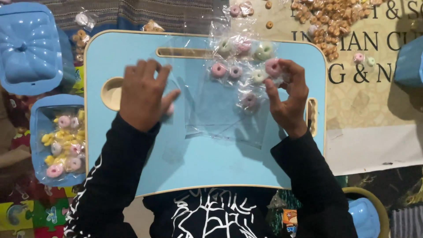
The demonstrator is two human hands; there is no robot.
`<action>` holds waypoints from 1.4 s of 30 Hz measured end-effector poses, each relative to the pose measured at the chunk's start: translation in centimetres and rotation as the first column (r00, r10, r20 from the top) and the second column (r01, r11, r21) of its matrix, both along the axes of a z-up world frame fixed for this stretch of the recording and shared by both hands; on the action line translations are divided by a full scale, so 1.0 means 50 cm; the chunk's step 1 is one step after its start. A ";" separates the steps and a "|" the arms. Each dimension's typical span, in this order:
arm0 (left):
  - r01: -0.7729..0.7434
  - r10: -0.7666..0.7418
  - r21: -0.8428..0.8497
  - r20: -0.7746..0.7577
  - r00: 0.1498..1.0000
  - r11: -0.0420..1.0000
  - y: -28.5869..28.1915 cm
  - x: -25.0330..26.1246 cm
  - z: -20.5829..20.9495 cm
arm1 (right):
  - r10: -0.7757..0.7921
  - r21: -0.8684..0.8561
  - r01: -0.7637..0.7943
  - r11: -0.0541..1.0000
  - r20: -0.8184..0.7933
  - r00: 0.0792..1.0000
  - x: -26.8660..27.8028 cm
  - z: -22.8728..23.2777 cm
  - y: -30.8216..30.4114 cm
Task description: A person is sitting on the floor packaging small colorful donut-shaped items and yellow items into small plastic bags on a portable table.
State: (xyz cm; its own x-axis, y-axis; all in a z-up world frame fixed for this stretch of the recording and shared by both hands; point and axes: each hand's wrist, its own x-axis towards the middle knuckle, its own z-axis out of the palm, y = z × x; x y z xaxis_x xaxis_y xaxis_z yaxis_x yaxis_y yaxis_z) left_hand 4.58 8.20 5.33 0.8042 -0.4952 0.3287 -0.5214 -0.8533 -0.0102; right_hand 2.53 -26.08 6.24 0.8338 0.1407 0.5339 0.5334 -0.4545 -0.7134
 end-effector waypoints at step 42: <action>0.451 -0.347 -0.569 0.289 0.892 0.687 -0.191 -0.109 0.028 | -0.242 -0.613 0.165 0.773 -0.044 0.969 -0.252 -0.004 0.216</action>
